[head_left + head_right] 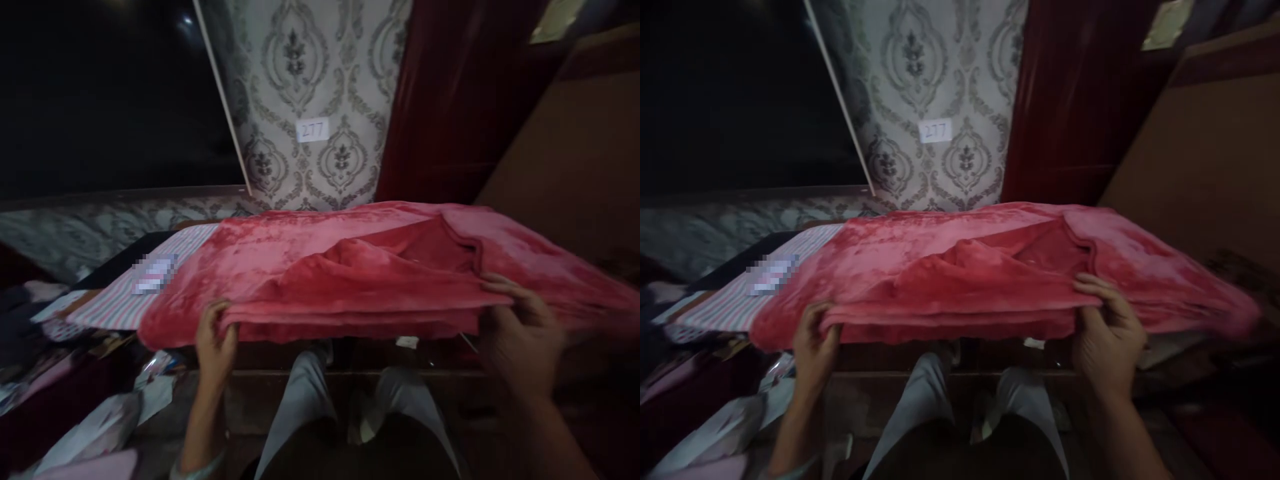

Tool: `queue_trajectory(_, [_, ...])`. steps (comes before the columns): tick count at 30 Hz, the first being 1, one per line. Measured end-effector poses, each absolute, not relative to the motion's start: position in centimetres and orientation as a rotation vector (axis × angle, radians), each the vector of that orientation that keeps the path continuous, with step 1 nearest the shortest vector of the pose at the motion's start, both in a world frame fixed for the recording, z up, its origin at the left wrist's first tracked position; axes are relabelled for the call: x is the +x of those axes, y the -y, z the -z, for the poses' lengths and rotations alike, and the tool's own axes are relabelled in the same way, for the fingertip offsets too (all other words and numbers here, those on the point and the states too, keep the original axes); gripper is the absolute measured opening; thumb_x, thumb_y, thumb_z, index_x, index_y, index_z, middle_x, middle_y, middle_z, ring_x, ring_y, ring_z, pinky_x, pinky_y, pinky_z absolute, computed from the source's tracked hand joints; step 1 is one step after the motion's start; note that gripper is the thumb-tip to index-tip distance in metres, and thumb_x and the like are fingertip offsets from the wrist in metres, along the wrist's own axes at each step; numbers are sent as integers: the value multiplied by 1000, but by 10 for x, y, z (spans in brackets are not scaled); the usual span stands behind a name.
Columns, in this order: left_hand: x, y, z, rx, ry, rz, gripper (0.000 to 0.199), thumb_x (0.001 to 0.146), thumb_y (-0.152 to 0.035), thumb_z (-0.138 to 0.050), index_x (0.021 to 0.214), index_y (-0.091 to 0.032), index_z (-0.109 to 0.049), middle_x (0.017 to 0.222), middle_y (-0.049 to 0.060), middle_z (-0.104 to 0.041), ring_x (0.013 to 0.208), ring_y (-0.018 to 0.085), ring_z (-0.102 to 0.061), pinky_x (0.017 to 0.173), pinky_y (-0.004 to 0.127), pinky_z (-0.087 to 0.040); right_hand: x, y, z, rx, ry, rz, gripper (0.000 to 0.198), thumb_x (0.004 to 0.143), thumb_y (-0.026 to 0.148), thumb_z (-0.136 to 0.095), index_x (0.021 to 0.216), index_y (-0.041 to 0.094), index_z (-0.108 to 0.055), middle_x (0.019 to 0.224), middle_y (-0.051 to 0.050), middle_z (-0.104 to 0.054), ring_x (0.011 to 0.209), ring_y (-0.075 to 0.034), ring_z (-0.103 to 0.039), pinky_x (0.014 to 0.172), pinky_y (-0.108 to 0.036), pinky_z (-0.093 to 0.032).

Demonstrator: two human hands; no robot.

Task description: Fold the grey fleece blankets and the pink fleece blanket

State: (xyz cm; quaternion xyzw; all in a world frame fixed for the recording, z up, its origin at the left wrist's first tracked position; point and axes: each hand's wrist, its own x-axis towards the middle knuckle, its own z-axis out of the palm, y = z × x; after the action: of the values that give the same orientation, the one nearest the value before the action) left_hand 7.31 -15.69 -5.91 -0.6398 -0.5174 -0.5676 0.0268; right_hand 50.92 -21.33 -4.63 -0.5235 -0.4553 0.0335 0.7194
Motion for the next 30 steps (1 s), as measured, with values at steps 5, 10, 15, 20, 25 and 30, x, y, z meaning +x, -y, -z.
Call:
queue_trajectory(5, [49, 152, 73, -2068, 1862, 1606, 29, 77, -46, -58, 93, -23, -61, 91, 4, -70, 87, 22, -67, 82, 33, -54, 484, 200, 11, -1067, 943, -123, 13, 76, 20, -59, 78, 23, -72, 104, -5, -72, 106, -24, -64, 102, -48, -44])
queue_trajectory(10, [24, 136, 87, -2252, 1978, 1399, 35, 71, -51, -57, 92, -24, -63, 87, 5, -74, 82, 25, -72, 74, 34, -58, 477, 194, 6, -979, 957, -198, 12, 80, 21, -62, 80, 23, -73, 103, -4, -71, 107, -23, -63, 100, -42, -44])
queue_trajectory(15, [33, 139, 87, -2458, 1797, 1191, 42, 67, -44, -62, 104, -24, -68, 103, 10, -76, 96, 31, -73, 85, 43, -60, 448, 185, -16, -886, 1059, -338, 18, 81, 15, -58, 82, 25, -73, 104, -3, -71, 107, -21, -63, 101, -40, -45])
queue_trajectory(20, [118, 167, 44, -2667, 1590, 1336, 72, 80, -50, -65, 147, -30, -48, 146, 11, -58, 128, 32, -61, 105, 49, -52, 394, 177, -36, -736, 1274, -376, 30, 79, 6, -51, 83, 25, -73, 101, -2, -68, 104, -18, -63, 97, -36, -49])
queue_trajectory(25, [194, 165, -9, -2680, 1600, 1516, 64, 74, -48, -68, 133, -22, -63, 129, 12, -69, 120, 34, -65, 100, 49, -54, 355, 174, -40, -619, 1430, -479, 35, 76, 2, -48, 87, 24, -73, 106, -4, -65, 107, -17, -62, 96, -34, -51])
queue_trajectory(30, [199, 147, -37, -2616, 1719, 1802, 34, 72, -42, -57, 93, -21, -73, 85, 3, -73, 87, 26, -70, 78, 36, -59, 371, 159, -36, -577, 1563, -604, 33, 86, 20, -59, 117, 25, -69, 125, -7, -61, 102, -18, -64, 89, -34, -54])
